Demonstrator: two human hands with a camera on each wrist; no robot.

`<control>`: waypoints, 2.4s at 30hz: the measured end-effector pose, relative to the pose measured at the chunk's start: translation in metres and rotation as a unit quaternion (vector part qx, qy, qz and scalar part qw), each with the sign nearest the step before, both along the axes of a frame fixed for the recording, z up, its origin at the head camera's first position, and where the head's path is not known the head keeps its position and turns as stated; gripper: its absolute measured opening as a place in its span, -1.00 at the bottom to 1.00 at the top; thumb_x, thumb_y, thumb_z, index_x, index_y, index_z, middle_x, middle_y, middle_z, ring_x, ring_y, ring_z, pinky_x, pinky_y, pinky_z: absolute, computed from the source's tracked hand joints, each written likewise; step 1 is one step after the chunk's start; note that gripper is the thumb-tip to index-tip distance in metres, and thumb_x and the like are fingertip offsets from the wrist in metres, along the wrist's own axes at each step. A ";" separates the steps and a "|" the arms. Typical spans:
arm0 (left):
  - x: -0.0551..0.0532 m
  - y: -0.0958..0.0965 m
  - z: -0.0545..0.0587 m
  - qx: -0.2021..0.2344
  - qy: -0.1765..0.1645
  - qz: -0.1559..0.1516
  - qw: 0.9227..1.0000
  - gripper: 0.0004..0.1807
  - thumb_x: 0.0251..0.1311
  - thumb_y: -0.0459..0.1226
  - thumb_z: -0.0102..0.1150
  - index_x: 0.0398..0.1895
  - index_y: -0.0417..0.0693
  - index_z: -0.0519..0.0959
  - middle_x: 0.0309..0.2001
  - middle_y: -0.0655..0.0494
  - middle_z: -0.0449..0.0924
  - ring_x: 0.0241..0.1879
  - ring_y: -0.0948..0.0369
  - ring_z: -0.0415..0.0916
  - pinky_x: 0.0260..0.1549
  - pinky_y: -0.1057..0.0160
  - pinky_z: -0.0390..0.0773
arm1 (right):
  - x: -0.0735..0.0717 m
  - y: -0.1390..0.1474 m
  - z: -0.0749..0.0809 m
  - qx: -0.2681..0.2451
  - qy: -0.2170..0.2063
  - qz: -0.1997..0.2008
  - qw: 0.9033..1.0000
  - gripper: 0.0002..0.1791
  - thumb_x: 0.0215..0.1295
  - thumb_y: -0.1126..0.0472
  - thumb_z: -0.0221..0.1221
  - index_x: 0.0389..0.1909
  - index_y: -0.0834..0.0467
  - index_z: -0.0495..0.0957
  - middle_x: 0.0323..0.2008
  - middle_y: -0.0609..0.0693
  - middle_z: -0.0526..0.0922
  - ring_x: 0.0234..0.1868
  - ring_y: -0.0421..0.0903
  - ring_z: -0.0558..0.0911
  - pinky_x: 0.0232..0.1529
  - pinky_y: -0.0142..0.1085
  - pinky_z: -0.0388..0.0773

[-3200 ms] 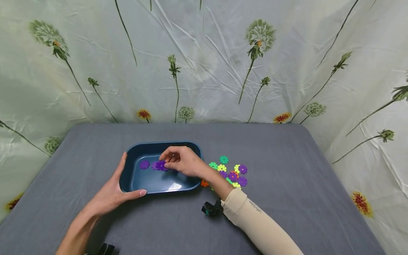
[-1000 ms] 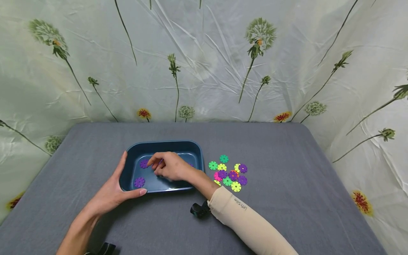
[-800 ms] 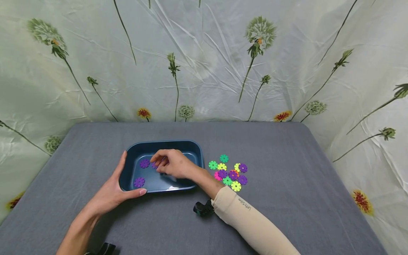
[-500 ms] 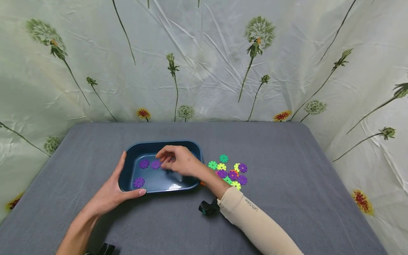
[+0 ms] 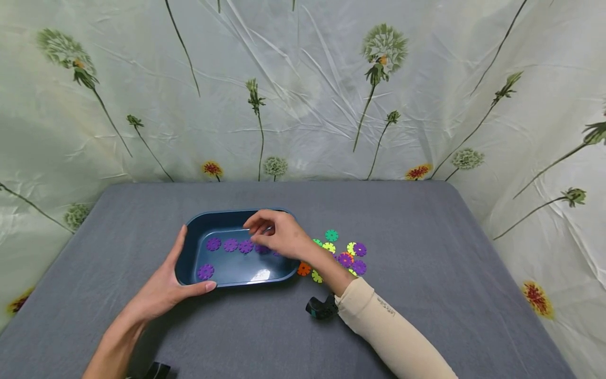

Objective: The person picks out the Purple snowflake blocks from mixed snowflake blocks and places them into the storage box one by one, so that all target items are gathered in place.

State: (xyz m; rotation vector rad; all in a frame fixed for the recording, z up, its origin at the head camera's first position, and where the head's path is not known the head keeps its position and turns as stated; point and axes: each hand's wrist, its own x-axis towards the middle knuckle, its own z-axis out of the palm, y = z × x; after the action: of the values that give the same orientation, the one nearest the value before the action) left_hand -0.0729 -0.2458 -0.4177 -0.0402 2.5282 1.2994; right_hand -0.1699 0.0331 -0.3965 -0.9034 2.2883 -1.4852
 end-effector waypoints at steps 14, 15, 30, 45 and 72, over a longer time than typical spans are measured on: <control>-0.001 0.001 0.001 -0.009 -0.003 0.002 1.000 0.50 0.14 -0.04 0.52 0.63 0.36 -0.66 0.68 -0.33 -0.52 0.57 -0.51 -0.24 0.32 -0.64 0.04 | 0.001 0.021 0.007 -0.026 -0.004 -0.035 0.999 -0.73 0.41 0.36 0.28 0.09 0.19 0.66 0.03 0.23 0.73 -0.09 -0.13 0.68 -0.04 -0.38 0.63; -0.001 0.001 0.001 -0.010 -0.003 0.002 1.000 0.50 0.14 -0.04 0.52 0.63 0.36 -0.66 0.68 -0.33 -0.52 0.57 -0.51 -0.25 0.32 -0.64 0.04 | 0.001 0.023 0.008 -0.028 -0.001 -0.038 0.999 -0.74 0.41 0.36 0.28 0.08 0.20 0.67 0.02 0.22 0.74 -0.10 -0.12 0.68 -0.04 -0.38 0.63; 0.002 0.001 0.001 -0.002 0.013 -0.003 1.000 0.50 0.10 -0.03 0.55 0.64 0.45 -0.62 0.70 -0.24 -0.52 0.60 -0.49 -0.27 0.31 -0.65 0.01 | 0.002 0.049 0.009 -0.053 0.019 -0.088 0.995 -0.75 0.38 0.38 0.29 0.05 0.29 0.67 -0.04 0.20 0.75 -0.11 -0.04 0.69 -0.07 -0.30 0.65; 0.002 0.002 0.001 0.005 0.014 0.003 1.000 0.50 0.10 -0.05 0.55 0.64 0.45 -0.61 0.70 -0.24 -0.51 0.60 -0.48 -0.27 0.32 -0.65 -0.01 | -0.003 0.081 0.008 -0.051 0.028 -0.125 0.990 -0.79 0.39 0.35 0.30 0.01 0.26 0.70 -0.05 0.20 0.76 -0.07 -0.02 0.70 -0.04 -0.20 0.67; 0.004 -0.002 0.000 0.000 0.018 -0.005 1.000 0.47 0.12 -0.05 0.53 0.61 0.58 -0.61 0.71 -0.12 -0.55 0.62 -0.46 -0.32 0.30 -0.66 -0.01 | -0.001 0.131 -0.005 -0.027 0.012 -0.156 0.987 -0.79 0.43 0.30 0.29 0.02 0.27 0.68 0.04 0.30 0.72 -0.04 -0.02 0.70 -0.07 -0.39 0.65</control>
State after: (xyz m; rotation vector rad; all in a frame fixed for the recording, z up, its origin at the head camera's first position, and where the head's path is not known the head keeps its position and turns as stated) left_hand -0.0693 -0.2481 -0.4178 -0.0043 2.5562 1.3068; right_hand -0.1705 0.1637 -0.4015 -0.5956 2.5080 -1.6725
